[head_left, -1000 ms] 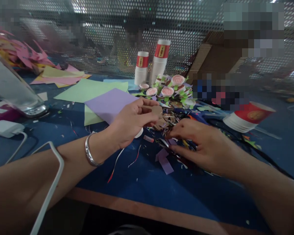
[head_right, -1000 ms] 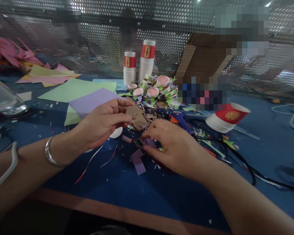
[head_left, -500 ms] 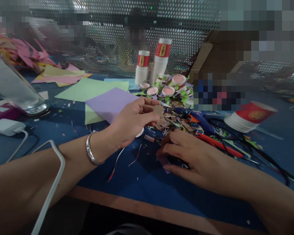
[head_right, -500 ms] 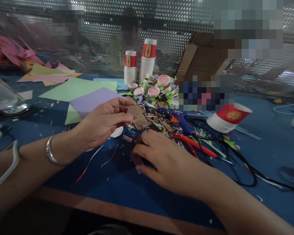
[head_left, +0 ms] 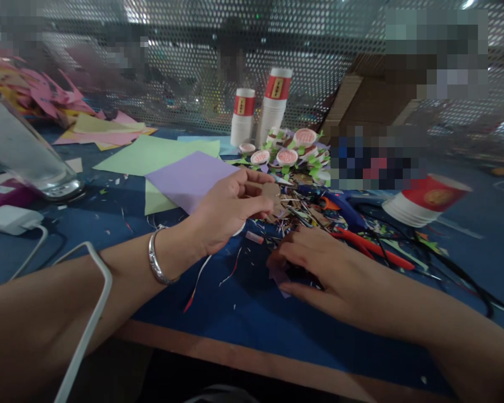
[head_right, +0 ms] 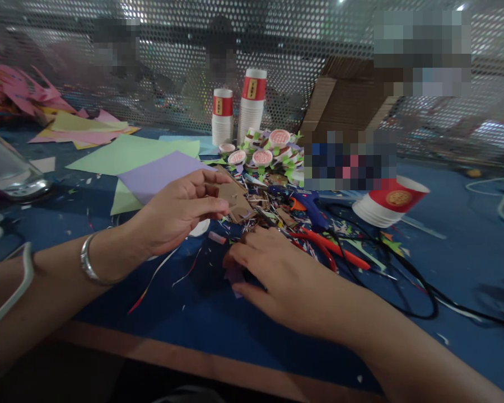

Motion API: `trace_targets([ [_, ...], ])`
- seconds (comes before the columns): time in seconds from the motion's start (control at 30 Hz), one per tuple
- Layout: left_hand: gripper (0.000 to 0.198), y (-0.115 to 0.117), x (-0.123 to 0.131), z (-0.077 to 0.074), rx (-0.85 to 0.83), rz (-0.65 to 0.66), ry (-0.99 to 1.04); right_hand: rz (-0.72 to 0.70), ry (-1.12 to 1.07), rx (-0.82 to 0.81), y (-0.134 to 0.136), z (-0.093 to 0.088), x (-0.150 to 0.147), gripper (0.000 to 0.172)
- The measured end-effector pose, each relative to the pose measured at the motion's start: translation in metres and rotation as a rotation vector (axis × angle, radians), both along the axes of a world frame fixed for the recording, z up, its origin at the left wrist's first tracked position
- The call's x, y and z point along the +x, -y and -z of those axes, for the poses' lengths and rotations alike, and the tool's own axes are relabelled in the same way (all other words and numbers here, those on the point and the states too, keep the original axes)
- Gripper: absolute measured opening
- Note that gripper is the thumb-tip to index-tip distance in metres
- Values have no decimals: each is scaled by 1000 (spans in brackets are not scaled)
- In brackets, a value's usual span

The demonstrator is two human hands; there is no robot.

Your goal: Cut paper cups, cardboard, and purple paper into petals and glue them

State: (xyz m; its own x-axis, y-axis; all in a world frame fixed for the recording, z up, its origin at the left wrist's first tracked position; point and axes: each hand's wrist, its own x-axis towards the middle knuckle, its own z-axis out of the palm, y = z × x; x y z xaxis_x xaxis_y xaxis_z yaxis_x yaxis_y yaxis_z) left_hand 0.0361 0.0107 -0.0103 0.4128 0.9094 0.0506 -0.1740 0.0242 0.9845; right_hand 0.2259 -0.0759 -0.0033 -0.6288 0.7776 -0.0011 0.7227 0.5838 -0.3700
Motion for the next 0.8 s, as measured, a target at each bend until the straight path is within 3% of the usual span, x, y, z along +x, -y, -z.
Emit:
trace_targets([
  [0.8,34,0,1,3,47,-10,-23,0,-17,-117,0,-2,3,23],
])
